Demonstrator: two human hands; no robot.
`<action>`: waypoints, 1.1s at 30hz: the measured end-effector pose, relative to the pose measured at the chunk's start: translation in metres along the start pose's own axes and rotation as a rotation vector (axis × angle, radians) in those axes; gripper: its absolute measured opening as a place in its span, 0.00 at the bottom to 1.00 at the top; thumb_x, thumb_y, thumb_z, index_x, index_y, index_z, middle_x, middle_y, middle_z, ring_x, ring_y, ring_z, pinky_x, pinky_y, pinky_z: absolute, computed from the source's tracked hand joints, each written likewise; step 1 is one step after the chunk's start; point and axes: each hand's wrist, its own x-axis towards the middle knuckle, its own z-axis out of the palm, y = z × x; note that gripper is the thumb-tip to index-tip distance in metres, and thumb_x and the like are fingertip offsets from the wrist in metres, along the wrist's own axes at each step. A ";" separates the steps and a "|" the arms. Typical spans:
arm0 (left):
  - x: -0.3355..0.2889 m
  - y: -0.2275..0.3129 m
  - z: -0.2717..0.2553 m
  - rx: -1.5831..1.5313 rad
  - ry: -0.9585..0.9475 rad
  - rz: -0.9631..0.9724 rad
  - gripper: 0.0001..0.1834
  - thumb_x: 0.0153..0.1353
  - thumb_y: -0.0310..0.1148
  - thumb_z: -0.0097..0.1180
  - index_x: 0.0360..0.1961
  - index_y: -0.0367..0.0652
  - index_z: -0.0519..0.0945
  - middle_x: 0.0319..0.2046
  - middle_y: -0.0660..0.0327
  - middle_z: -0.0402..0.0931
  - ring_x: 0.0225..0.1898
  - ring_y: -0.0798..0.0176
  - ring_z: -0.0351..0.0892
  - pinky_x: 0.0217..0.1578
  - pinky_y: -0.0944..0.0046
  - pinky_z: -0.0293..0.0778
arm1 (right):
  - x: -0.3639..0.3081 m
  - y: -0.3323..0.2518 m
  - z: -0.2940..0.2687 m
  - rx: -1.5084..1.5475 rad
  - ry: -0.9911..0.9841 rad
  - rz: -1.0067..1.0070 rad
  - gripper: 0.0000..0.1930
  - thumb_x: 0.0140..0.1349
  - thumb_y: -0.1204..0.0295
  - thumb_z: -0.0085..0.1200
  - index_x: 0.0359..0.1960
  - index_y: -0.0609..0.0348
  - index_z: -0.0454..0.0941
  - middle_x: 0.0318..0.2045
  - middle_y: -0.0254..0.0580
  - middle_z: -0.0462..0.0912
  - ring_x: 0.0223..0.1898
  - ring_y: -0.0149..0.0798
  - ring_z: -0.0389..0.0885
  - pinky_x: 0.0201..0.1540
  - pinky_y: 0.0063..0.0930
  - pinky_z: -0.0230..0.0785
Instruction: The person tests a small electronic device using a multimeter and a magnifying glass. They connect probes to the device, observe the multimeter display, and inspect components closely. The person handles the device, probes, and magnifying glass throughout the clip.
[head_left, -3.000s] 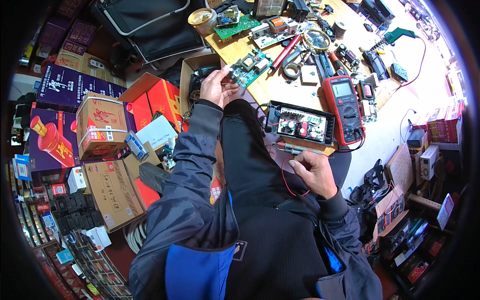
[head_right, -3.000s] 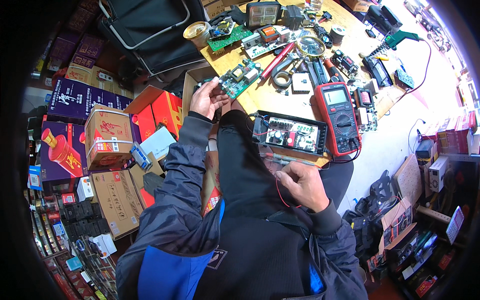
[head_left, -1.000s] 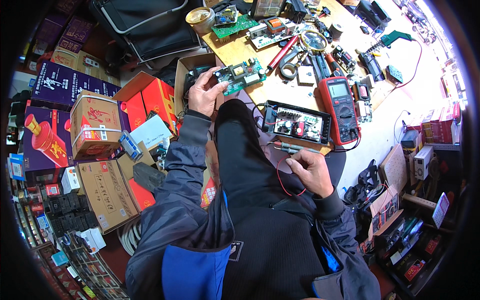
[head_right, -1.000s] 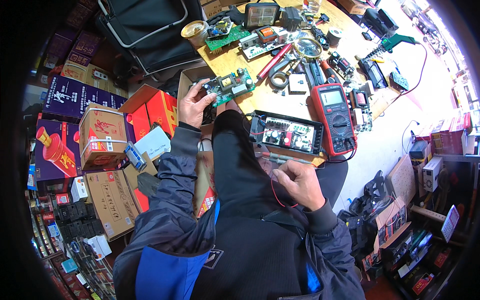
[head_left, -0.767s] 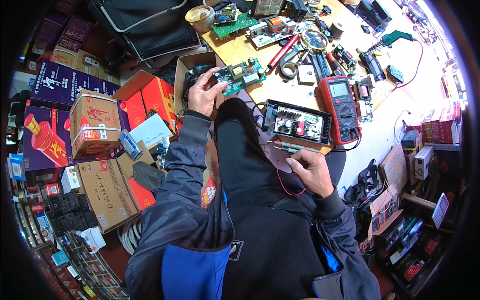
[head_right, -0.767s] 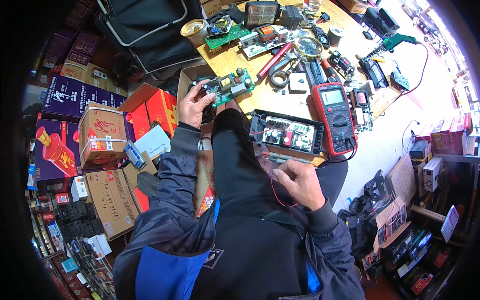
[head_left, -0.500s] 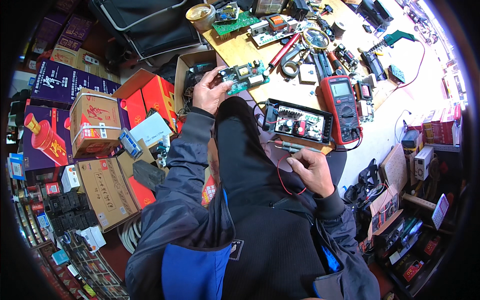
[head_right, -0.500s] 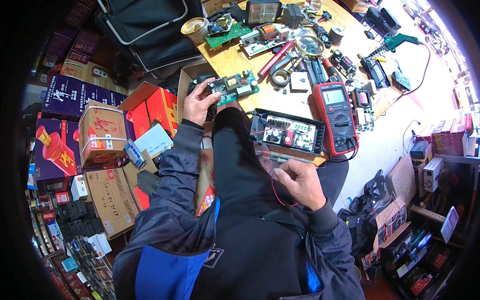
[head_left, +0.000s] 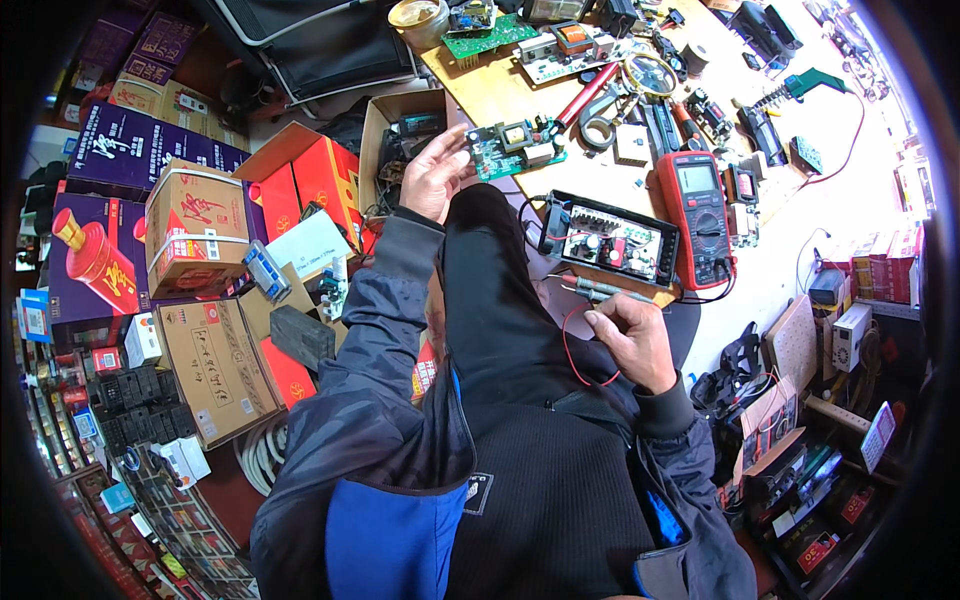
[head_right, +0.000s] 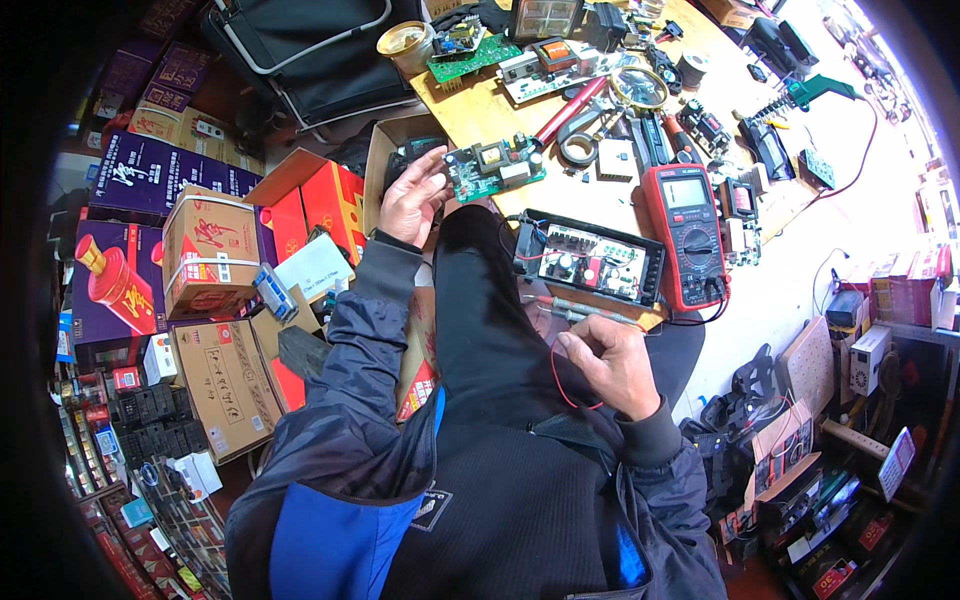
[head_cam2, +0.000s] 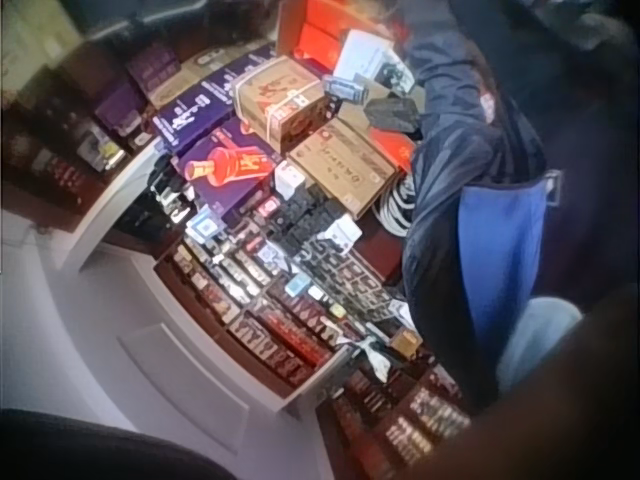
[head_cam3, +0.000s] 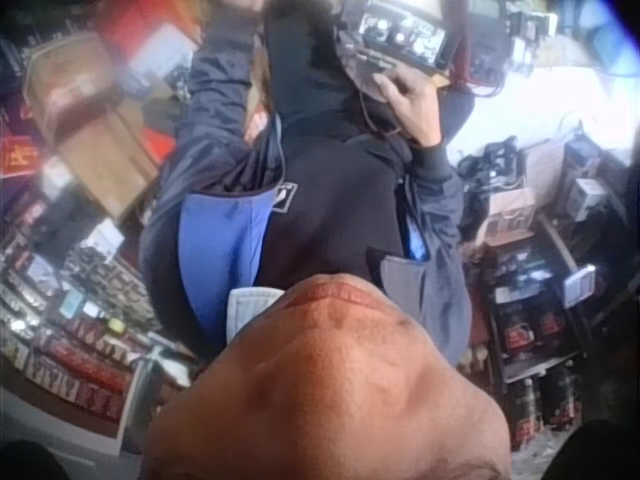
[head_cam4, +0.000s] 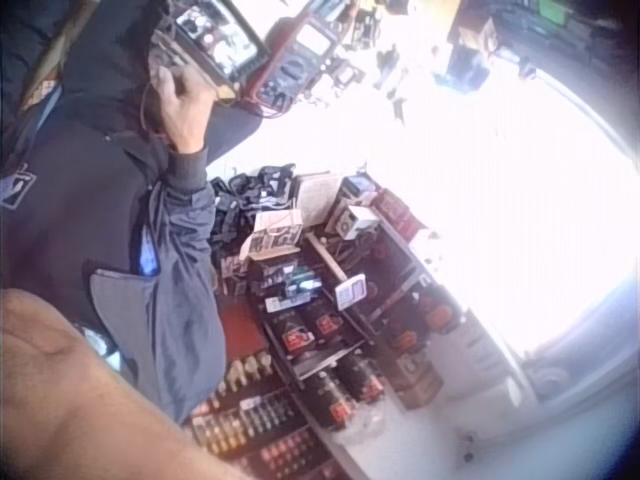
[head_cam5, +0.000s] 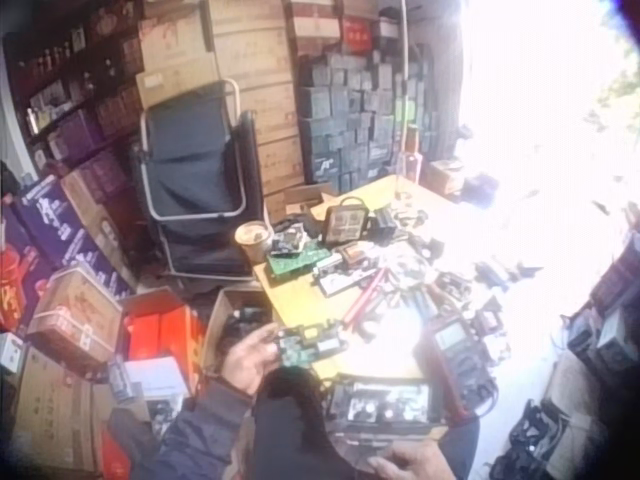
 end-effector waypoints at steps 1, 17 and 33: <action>-0.002 0.000 0.003 -0.005 0.015 -0.009 0.25 0.75 0.27 0.58 0.71 0.35 0.75 0.59 0.55 0.82 0.58 0.60 0.84 0.57 0.60 0.83 | 0.000 0.000 0.000 0.005 0.002 -0.024 0.08 0.69 0.73 0.66 0.34 0.66 0.85 0.24 0.38 0.83 0.26 0.28 0.78 0.31 0.26 0.70; -0.004 0.004 0.021 0.234 0.040 0.145 0.24 0.69 0.22 0.64 0.66 0.36 0.80 0.56 0.58 0.83 0.59 0.64 0.81 0.65 0.63 0.74 | 0.000 0.002 -0.001 0.005 -0.001 -0.027 0.09 0.69 0.72 0.66 0.34 0.66 0.85 0.25 0.38 0.84 0.26 0.29 0.79 0.31 0.26 0.70; -0.008 0.003 0.032 0.131 0.069 0.114 0.30 0.64 0.17 0.67 0.68 0.31 0.76 0.58 0.55 0.80 0.56 0.62 0.83 0.58 0.63 0.83 | 0.000 0.003 -0.001 0.004 -0.004 -0.035 0.09 0.69 0.72 0.66 0.33 0.66 0.84 0.26 0.38 0.84 0.26 0.28 0.79 0.32 0.26 0.71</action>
